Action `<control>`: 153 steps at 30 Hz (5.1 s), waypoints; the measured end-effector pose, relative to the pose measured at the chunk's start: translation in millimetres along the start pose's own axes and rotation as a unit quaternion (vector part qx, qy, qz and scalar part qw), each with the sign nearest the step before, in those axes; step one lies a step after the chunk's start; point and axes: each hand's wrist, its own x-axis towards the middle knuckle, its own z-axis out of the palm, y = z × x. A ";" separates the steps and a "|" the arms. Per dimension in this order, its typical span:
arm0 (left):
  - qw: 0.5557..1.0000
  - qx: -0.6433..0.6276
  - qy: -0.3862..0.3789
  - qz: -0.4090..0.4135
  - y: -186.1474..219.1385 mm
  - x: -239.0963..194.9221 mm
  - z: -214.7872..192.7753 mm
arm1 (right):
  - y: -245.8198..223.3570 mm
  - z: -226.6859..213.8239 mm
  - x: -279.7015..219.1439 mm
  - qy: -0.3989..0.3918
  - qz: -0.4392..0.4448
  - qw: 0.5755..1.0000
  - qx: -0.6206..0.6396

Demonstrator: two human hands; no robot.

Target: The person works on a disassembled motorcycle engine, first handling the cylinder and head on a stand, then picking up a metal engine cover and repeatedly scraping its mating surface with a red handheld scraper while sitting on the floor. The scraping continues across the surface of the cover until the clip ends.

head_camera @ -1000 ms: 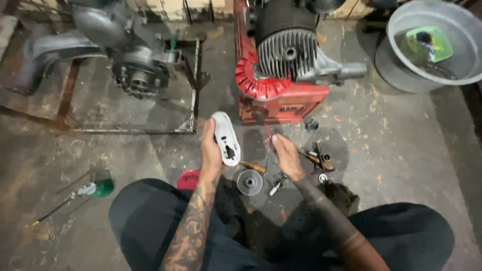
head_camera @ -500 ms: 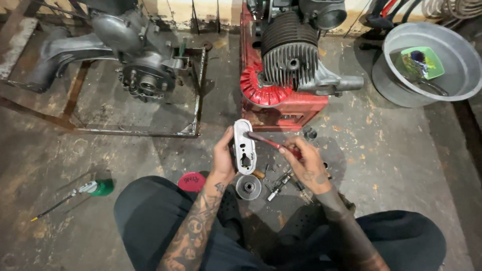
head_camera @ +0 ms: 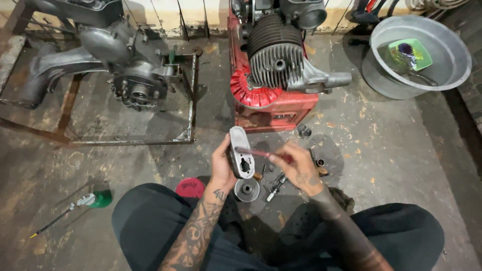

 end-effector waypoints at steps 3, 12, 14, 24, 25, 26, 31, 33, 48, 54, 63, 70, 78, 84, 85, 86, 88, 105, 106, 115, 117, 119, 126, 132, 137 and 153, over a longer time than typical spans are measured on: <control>1.000 -0.022 0.008 0.008 1.1 5.5 -3.1 | -13.0 -7.4 7.2 -0.023 -0.014 1.000 0.008; 0.995 0.046 -0.026 -0.087 0.7 -28.7 17.7 | -31.9 -35.0 1.1 -0.047 -0.040 0.998 0.015; 0.991 0.046 -0.037 -0.120 -1.5 -32.4 17.2 | -5.5 -42.9 -5.2 -0.039 -0.024 0.999 0.005; 0.991 0.072 0.004 -0.109 -16.4 1.3 -5.9 | 48.4 -11.5 -19.0 0.005 -0.049 0.999 -0.016; 0.992 0.069 0.006 -0.104 -19.4 1.1 -7.0 | 82.0 -5.9 -22.7 0.033 -0.050 0.998 0.000; 0.992 0.070 0.006 -0.103 -21.8 4.0 -10.5 | 87.7 -10.8 -26.2 0.033 -0.052 0.998 0.001; 0.989 0.072 0.018 -0.130 -20.7 12.9 -14.2 | 39.5 -22.6 -28.2 0.045 -0.019 0.998 -0.027; 0.989 0.074 0.009 -0.126 -13.1 6.8 3.4 | 31.2 -25.6 -28.7 0.064 -0.006 0.998 -0.029; 0.970 0.165 -0.035 -0.176 -42.2 13.7 -15.7 | 48.3 -28.9 -38.5 -0.044 -0.004 0.999 0.005; 0.979 0.139 -0.018 -0.146 -29.7 6.9 -2.0 | 23.6 -19.9 -36.2 -0.025 -0.040 0.997 -0.068; 0.983 0.141 0.024 -0.118 -26.0 19.6 -11.0 | 41.2 26.7 -59.6 0.061 -0.035 0.995 -0.069; 0.984 0.138 0.026 -0.111 -37.6 40.0 -35.3 | 26.8 -12.3 -40.0 -0.011 0.037 0.999 0.030; 0.987 0.135 0.020 -0.090 -33.6 12.6 -1.0 | 76.4 9.4 -49.1 0.016 0.004 0.999 0.035; 0.978 0.169 0.006 -0.121 -32.6 11.9 3.6 | 12.0 4.0 -42.5 0.005 -0.003 0.998 0.061; 0.980 0.164 0.004 -0.114 -30.5 11.1 3.9 | 17.7 7.8 -43.4 0.015 -0.010 0.998 0.058; 0.981 0.161 0.009 -0.110 -32.5 13.8 2.2 | 29.6 3.4 -41.3 0.009 -0.012 0.998 0.062; 0.978 0.176 -0.021 -0.109 -35.2 21.0 -1.5 | 54.1 -4.0 -34.1 0.022 0.038 0.998 0.041; 0.986 0.123 -0.003 -0.112 -51.4 42.3 -35.9 | 35.2 41.5 -64.2 0.014 0.066 0.998 -0.009; 0.986 0.132 0.004 -0.105 -45.1 38.4 -31.3 | 37.1 49.0 -66.9 0.004 0.070 0.997 -0.019; 0.982 0.173 -0.002 -0.074 -54.2 38.1 -32.1 | 70.7 38.2 -57.1 0.046 0.040 0.998 -0.011; 0.981 0.173 0.004 -0.085 -47.7 30.4 -23.8 | 85.3 48.2 -67.0 0.059 0.010 0.998 -0.020; 0.979 0.178 0.012 -0.101 -46.0 29.0 -22.1 | 92.3 46.6 -63.7 0.075 -0.013 0.997 -0.026; 0.978 0.173 0.010 -0.115 -73.1 29.7 -39.5 | 64.4 18.0 -55.8 0.014 0.073 0.997 0.005; 0.978 0.156 0.052 -0.129 -77.9 -7.2 -23.0 | 88.1 3.1 -58.9 -0.022 0.084 0.996 0.016; 0.974 0.178 0.070 -0.122 -81.3 -27.3 -29.8 | 77.7 0.9 -67.0 -0.101 0.069 0.992 -0.014; 0.970 0.223 0.088 -0.028 -1.0 -87.9 -44.9 | 38.1 44.1 -6.1 -0.239 0.117 0.964 0.005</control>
